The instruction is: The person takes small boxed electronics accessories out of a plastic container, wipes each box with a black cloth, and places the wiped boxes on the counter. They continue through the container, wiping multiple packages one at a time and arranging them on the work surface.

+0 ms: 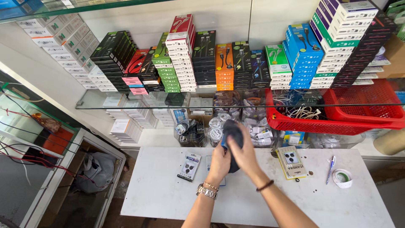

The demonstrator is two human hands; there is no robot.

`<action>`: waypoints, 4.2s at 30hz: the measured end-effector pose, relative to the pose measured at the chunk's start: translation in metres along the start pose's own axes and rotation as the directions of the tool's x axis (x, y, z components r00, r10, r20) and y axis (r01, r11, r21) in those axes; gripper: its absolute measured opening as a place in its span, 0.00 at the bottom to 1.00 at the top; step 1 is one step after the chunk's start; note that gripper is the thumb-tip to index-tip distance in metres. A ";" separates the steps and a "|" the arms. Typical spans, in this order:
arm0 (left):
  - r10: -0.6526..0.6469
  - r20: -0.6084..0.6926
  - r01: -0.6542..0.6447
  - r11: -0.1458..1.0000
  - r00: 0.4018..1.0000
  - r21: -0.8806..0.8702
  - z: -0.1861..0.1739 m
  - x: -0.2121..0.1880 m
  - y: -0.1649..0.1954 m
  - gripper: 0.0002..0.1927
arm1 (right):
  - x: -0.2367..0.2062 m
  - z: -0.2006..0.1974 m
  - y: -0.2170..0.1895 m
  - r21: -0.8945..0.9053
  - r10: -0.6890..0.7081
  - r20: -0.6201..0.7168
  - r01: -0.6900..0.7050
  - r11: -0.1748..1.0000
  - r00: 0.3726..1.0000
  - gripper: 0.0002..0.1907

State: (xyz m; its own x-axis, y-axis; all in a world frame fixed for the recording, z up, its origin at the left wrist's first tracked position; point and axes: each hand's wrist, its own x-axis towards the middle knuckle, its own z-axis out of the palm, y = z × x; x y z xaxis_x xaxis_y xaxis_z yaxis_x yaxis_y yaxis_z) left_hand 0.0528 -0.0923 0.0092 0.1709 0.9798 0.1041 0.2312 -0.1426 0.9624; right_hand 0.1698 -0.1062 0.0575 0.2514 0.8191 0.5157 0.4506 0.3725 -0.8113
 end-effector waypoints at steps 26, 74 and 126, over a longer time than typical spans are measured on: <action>-0.275 -0.340 0.398 0.837 0.899 0.376 -0.204 0.010 -0.138 0.29 | -0.022 -0.030 0.130 0.177 0.785 0.193 -0.808 0.563 0.589 0.28; -0.061 0.951 -0.948 0.081 0.304 0.308 -0.047 0.028 -0.133 0.23 | -0.031 -0.078 0.110 0.311 0.843 0.235 -0.860 0.406 0.483 0.31; -0.388 0.296 0.482 0.583 0.873 -0.654 -0.029 0.010 -0.033 0.18 | 0.002 -0.010 0.018 0.254 0.674 -0.054 -0.643 0.723 0.737 0.26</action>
State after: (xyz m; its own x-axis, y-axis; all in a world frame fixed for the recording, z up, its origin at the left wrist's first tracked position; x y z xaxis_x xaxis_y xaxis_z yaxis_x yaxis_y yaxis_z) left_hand 0.0195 -0.0734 -0.0146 0.3433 0.8686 -0.3573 -0.4091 0.4807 0.7756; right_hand 0.1869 -0.1019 0.0465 0.5352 0.8310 -0.1519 -0.0534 -0.1462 -0.9878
